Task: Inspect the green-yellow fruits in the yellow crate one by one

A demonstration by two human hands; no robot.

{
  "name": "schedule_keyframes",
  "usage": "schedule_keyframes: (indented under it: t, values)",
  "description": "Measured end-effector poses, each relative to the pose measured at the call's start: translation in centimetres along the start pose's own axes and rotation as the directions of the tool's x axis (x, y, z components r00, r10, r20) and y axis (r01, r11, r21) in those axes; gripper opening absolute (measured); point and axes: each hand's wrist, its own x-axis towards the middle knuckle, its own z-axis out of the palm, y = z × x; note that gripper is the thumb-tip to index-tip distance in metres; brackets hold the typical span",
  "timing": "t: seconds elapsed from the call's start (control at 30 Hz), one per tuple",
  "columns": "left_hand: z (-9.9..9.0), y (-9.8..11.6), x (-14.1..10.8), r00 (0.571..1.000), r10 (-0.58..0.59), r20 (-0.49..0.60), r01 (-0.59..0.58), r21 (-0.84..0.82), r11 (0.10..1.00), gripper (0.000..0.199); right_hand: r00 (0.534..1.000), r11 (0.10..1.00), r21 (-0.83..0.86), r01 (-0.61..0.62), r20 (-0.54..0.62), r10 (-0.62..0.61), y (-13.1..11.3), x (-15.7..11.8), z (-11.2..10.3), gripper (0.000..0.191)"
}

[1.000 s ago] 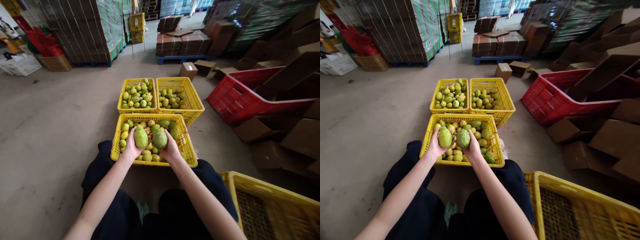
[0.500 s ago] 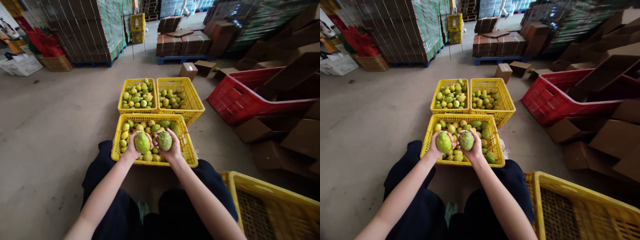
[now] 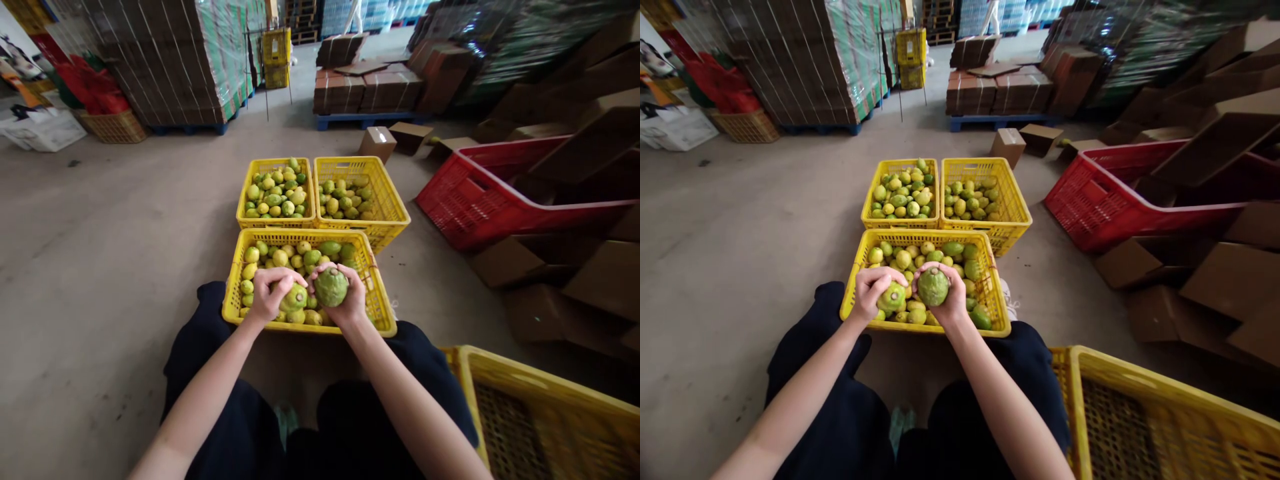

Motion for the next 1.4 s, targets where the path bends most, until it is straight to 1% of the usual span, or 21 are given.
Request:
schedule_keyframes:
  t: [0.07,0.13,0.17,0.23,0.3,0.37,0.4,0.47,0.53,0.57,0.67,0.73,0.8,0.9,0.97,1.03,1.07,1.13,1.23,1.3,1.4]
  values:
    - [0.2,-0.2,-0.1,0.999,-0.016,0.048,0.019,-0.054,0.998,0.035,0.999,1.0,0.025,-0.018,-0.03,0.019,0.0,0.0,0.1,0.023]
    - [0.6,-0.6,0.1,0.992,-0.115,0.047,0.122,-0.194,0.973,0.034,0.997,0.999,0.051,0.001,-0.082,0.003,0.2,0.1,0.2,0.024]
    - [0.8,-0.9,0.2,0.981,-0.191,0.042,0.195,-0.295,0.935,0.034,0.994,0.998,0.052,0.019,-0.112,-0.014,0.2,0.1,0.3,0.025]
    - [1.1,-1.3,0.6,0.93,-0.366,0.043,0.335,-0.514,0.789,0.033,0.983,0.998,0.018,0.059,-0.175,-0.055,0.4,0.3,0.4,0.026]
    - [1.3,-1.6,1.0,0.848,-0.527,0.062,0.414,-0.697,0.585,0.031,0.964,0.992,-0.07,0.109,-0.236,-0.122,0.6,0.6,0.3,0.027]
    - [1.4,-1.7,1.2,0.767,-0.637,0.077,0.412,-0.82,0.397,0.027,0.931,0.952,-0.242,0.185,-0.266,-0.248,0.9,1.0,0.1,0.029]
    - [1.5,-1.7,1.3,0.737,-0.67,0.09,0.399,-0.858,0.323,0.027,0.908,0.904,-0.361,0.23,-0.255,-0.333,1.1,1.1,-0.1,0.029]
    - [1.7,-1.8,1.3,0.697,-0.705,0.13,0.395,-0.891,0.226,0.033,0.858,0.736,-0.603,0.308,-0.158,-0.489,1.6,1.2,-0.4,0.032]
    - [2.1,-1.9,1.2,0.67,-0.726,0.151,0.411,-0.891,0.194,0.038,0.837,0.542,-0.759,0.361,0.007,-0.548,2.2,1.0,-0.6,0.037]
    - [2.3,-1.9,1.1,0.652,-0.746,0.135,0.413,-0.888,0.2,0.035,0.847,0.469,-0.798,0.379,0.094,-0.524,2.5,0.9,-0.7,0.041]
    - [2.8,-1.9,0.9,0.576,-0.816,0.056,0.43,-0.869,0.243,0.021,0.885,0.321,-0.848,0.422,0.308,-0.349,3.4,0.3,-0.8,0.061]
    - [2.8,-1.9,0.7,0.555,-0.83,0.058,0.455,-0.856,0.244,0.019,0.877,0.224,-0.862,0.454,0.388,-0.285,3.8,0.1,-0.8,0.076]
    - [2.6,-1.9,0.6,0.567,-0.818,0.096,0.463,-0.858,0.221,0.021,0.848,0.137,-0.861,0.49,0.434,-0.305,4.1,0.0,-0.7,0.081]
    - [2.2,-2.1,0.6,0.578,-0.806,0.125,0.45,-0.873,0.187,0.025,0.791,0.091,-0.827,0.555,0.491,-0.365,4.1,-0.3,-0.3,0.068]
    - [1.9,-2.4,1.0,0.59,-0.798,0.126,0.432,-0.883,0.181,0.03,0.77,0.127,-0.796,0.592,0.513,-0.38,4.0,-0.8,0.1,0.062]
    - [1.5,-2.3,1.6,0.621,-0.781,0.066,0.378,-0.898,0.224,0.033,0.775,0.205,-0.779,0.593,0.482,-0.408,3.6,-1.4,0.5,0.06]
    - [1.2,-2.2,2.0,0.638,-0.77,0.014,0.347,-0.898,0.271,0.034,0.781,0.247,-0.776,0.58,0.443,-0.441,3.3,-1.7,0.6,0.061]
    - [0.4,-1.6,2.7,0.68,-0.725,-0.108,0.295,-0.865,0.406,0.036,0.781,0.309,-0.779,0.545,0.338,-0.526,2.4,-2.0,0.8,0.062]
    - [-0.6,-0.6,3.2,0.76,-0.604,-0.238,0.254,-0.747,0.614,0.039,0.771,0.346,-0.795,0.498,0.224,-0.596,0.9,-1.9,1.0,0.058]
    - [-0.9,-0.3,3.0,0.803,-0.517,-0.296,0.219,-0.661,0.718,0.039,0.776,0.354,-0.803,0.48,0.2,-0.598,0.4,-1.5,1.0,0.054]
    - [-0.7,-0.4,2.2,0.847,-0.411,-0.338,0.199,-0.515,0.834,0.037,0.786,0.346,-0.801,0.488,0.23,-0.574,0.7,-1.0,0.9,0.051]
